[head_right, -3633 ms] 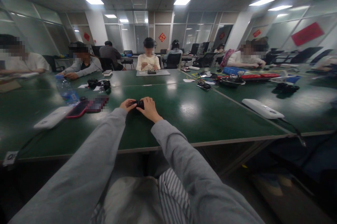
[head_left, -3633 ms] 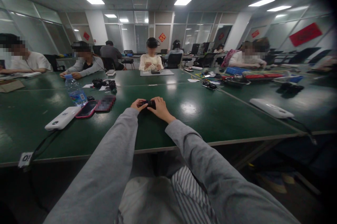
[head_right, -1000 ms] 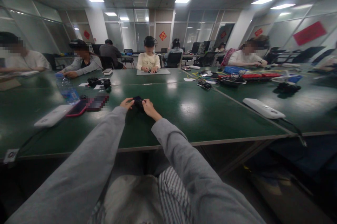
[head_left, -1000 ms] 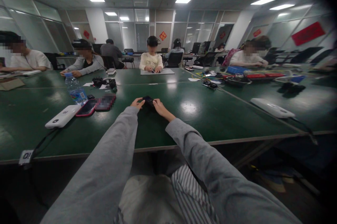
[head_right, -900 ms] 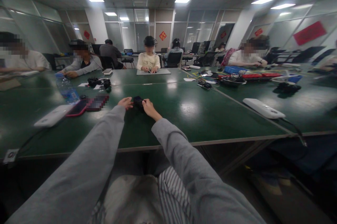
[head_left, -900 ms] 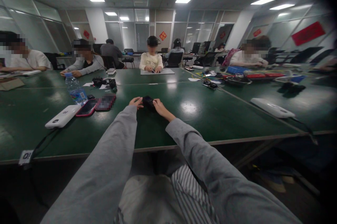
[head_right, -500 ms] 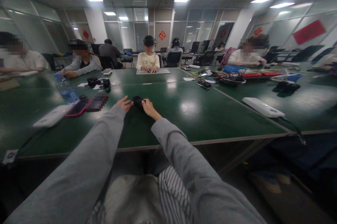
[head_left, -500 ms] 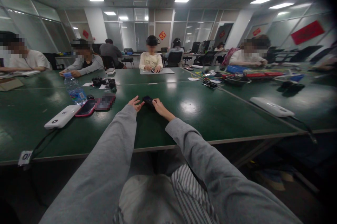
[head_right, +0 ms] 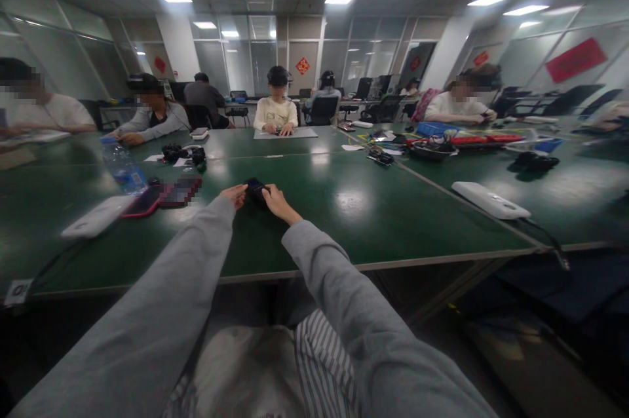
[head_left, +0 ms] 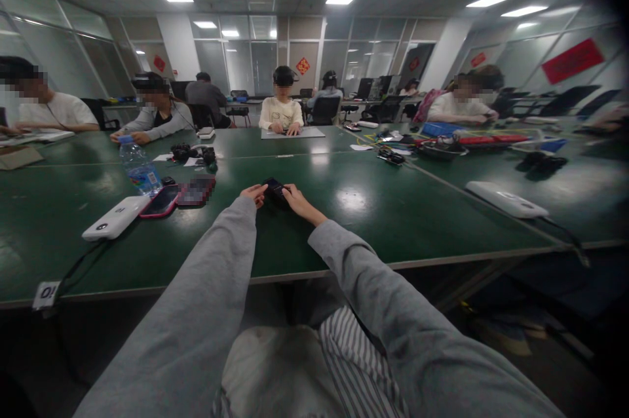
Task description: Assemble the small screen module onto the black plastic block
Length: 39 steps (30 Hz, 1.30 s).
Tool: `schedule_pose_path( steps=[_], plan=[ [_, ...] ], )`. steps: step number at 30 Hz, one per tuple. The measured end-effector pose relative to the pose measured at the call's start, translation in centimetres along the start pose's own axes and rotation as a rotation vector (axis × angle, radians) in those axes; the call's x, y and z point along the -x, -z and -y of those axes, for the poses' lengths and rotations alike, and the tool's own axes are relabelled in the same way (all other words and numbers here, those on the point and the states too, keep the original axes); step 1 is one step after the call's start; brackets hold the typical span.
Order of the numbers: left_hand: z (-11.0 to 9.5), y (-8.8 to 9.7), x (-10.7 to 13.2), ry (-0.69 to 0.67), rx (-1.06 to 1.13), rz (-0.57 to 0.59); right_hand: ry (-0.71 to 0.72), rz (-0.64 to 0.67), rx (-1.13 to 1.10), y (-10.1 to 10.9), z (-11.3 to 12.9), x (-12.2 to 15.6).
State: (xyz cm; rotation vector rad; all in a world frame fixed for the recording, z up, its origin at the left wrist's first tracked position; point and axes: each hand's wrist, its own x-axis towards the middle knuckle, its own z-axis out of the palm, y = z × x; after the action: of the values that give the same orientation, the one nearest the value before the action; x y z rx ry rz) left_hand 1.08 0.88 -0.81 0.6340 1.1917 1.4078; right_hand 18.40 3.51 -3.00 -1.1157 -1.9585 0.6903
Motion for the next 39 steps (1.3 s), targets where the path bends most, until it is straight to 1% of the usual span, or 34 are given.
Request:
schedule_pose_path(
  steps=[3,10,15,19,23,26,32,36,39],
  plan=[
    [0.5,0.2,-0.6,-0.063,-0.066,-0.020,0.019,0.013,0.004,0.1,0.1,0.2],
    [0.8,0.7,-1.6,-0.096,-0.155,-0.031,0.005,0.039,-0.035,0.1,-0.1,0.3],
    [0.8,0.5,-1.6,-0.117,-0.212,-0.046,-0.002,0.050,-0.061,0.3,0.3,0.5],
    [0.6,0.3,-1.0,-0.152,-0.251,-0.044,-0.008,0.064,-0.181,0.5,0.9,0.7],
    [0.1,0.1,-0.4,-0.207,-0.273,0.005,-0.052,0.106,-0.382,0.5,1.0,0.7],
    [0.0,-0.1,-0.1,-0.240,-0.255,0.045,-0.101,0.102,-0.497,0.6,0.9,0.5],
    [0.5,-0.4,-0.1,-0.289,-0.187,0.149,-0.150,0.077,-0.642,1.0,1.2,0.3],
    [0.7,-0.5,0.3,-0.342,-0.196,0.214,-0.177,0.082,-0.733,1.2,1.5,0.4],
    [0.6,-0.5,0.6,-0.353,-0.201,0.249,-0.208,0.093,-0.776,1.3,1.6,0.6]
  ],
)
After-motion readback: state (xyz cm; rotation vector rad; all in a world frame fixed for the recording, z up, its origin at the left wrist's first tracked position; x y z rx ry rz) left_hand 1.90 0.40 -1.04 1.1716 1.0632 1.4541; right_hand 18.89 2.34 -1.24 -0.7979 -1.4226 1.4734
